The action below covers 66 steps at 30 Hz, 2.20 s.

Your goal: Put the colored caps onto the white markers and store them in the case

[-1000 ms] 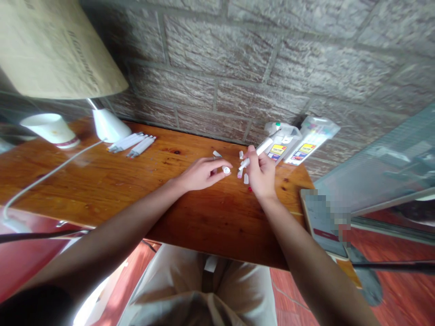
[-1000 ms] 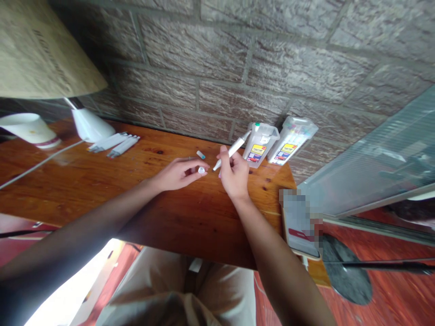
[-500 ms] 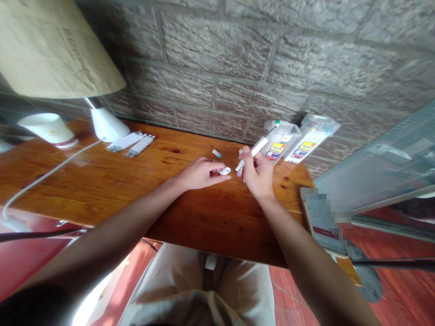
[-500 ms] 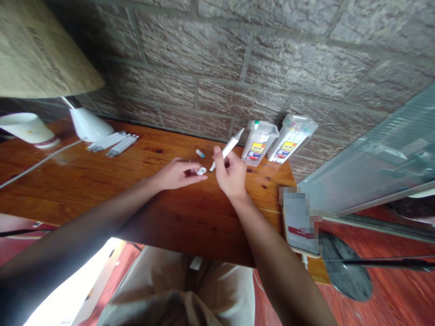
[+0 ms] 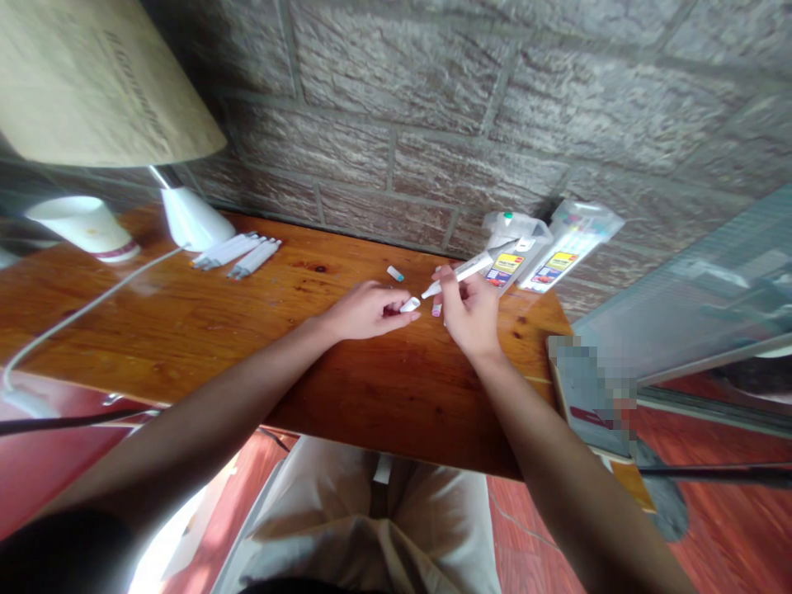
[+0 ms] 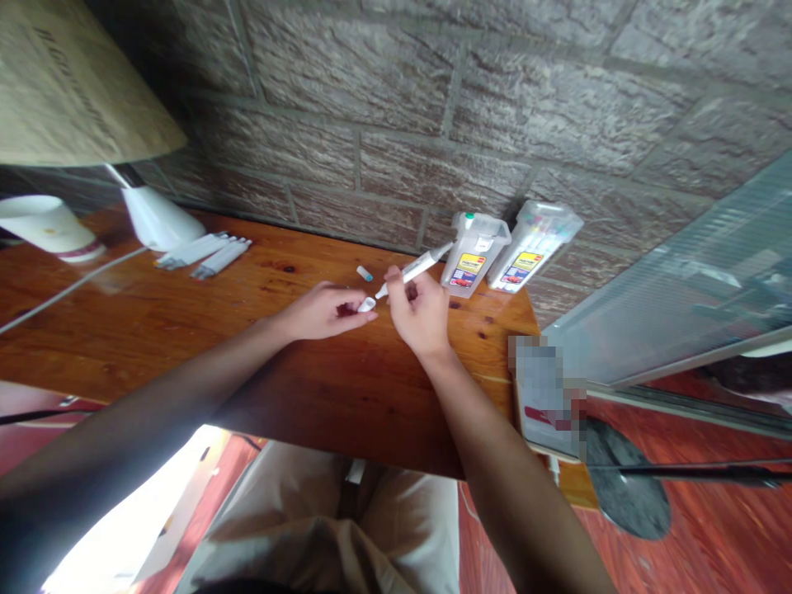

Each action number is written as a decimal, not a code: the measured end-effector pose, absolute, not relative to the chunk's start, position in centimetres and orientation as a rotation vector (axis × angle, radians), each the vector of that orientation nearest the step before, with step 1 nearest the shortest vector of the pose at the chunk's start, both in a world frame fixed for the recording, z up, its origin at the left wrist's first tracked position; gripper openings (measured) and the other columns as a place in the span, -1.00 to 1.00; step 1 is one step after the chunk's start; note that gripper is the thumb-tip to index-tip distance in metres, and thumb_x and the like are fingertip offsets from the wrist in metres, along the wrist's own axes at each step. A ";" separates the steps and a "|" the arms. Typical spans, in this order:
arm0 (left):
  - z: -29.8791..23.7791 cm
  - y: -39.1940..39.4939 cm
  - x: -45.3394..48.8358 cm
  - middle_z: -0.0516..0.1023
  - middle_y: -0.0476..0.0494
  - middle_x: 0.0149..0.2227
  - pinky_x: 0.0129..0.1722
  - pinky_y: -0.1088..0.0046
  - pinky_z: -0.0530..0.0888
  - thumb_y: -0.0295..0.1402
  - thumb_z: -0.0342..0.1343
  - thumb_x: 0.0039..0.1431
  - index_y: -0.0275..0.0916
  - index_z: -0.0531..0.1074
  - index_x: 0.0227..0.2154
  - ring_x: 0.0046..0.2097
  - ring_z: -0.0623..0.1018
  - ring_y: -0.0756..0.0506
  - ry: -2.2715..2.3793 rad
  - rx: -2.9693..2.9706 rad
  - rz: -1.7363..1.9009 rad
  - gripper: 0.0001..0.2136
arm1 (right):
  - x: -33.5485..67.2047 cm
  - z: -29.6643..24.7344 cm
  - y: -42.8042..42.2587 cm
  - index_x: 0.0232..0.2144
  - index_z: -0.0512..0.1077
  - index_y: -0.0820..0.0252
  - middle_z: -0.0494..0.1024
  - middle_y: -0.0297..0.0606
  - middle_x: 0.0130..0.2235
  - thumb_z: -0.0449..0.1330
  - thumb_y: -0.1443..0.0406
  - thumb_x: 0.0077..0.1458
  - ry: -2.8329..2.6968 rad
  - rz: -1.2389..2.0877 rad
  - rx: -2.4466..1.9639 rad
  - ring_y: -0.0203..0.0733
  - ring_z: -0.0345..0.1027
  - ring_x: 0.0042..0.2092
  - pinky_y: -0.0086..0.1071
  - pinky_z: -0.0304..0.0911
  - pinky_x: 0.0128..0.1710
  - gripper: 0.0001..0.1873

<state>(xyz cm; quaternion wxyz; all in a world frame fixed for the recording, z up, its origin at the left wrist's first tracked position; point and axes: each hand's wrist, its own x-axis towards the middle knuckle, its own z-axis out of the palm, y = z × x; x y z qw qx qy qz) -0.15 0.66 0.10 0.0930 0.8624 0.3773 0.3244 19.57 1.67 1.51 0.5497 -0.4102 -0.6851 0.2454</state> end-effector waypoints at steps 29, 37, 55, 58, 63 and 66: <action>0.2 0.7 -0.2 0.33 0.08 -0.58 -0.45 0.50 0.18 -0.10 0.11 0.30 -0.23 0.30 -0.52 -0.51 0.30 0.05 1.120 2.545 0.981 -0.64 | 21.3 2.6 3.3 -0.38 0.51 0.20 0.46 -0.35 -0.56 0.10 -0.10 0.26 -1.433 0.464 -1.036 -0.29 0.34 -0.52 -0.41 0.23 -0.49 -0.49; 0.3 0.7 -0.2 0.32 0.09 -0.59 -0.46 0.51 0.17 -0.11 0.13 0.29 -0.23 0.26 -0.54 -0.53 0.28 0.06 1.129 2.525 0.982 -0.63 | 19.9 1.9 1.8 -0.42 0.49 0.18 0.43 -0.37 -0.58 0.15 -0.12 0.23 -1.564 0.524 -0.993 -0.30 0.31 -0.55 -0.42 0.19 -0.54 -0.50; 0.1 0.7 -0.2 0.37 0.07 -0.59 -0.47 0.51 0.18 -0.13 0.12 0.30 -0.24 0.32 -0.53 -0.54 0.32 0.06 1.111 2.543 1.001 -0.64 | 19.5 1.5 1.4 -0.41 0.50 0.19 0.45 -0.36 -0.57 0.16 -0.08 0.24 -1.754 0.493 -0.970 -0.32 0.31 -0.54 -0.43 0.19 -0.51 -0.52; 0.2 0.7 -0.2 0.36 0.08 -0.59 -0.47 0.52 0.18 -0.14 0.13 0.30 -0.23 0.33 -0.52 -0.54 0.31 0.07 1.109 2.538 1.008 -0.66 | 19.7 1.7 1.6 -0.32 0.53 0.20 0.48 -0.34 -0.54 0.15 -0.06 0.26 -1.742 0.452 -0.974 -0.30 0.32 -0.53 -0.42 0.21 -0.49 -0.55; 0.5 0.5 -0.1 0.34 0.08 -0.58 -0.46 0.52 0.19 -0.13 0.13 0.29 -0.23 0.29 -0.52 -0.53 0.30 0.07 1.115 2.538 1.049 -0.65 | 20.9 1.9 3.2 -0.29 0.55 0.20 0.54 -0.31 -0.47 0.15 -0.06 0.25 -1.557 0.368 -0.998 -0.28 0.38 -0.48 -0.40 0.26 -0.43 -0.55; 0.5 0.4 0.0 0.34 0.09 -0.58 -0.46 0.53 0.19 -0.14 0.13 0.29 -0.23 0.29 -0.51 -0.53 0.30 0.07 1.122 2.522 1.055 -0.66 | 21.4 1.7 4.0 -0.37 0.55 0.20 0.51 -0.34 -0.51 0.13 -0.10 0.25 -1.469 0.403 -1.043 -0.28 0.37 -0.47 -0.41 0.24 -0.45 -0.49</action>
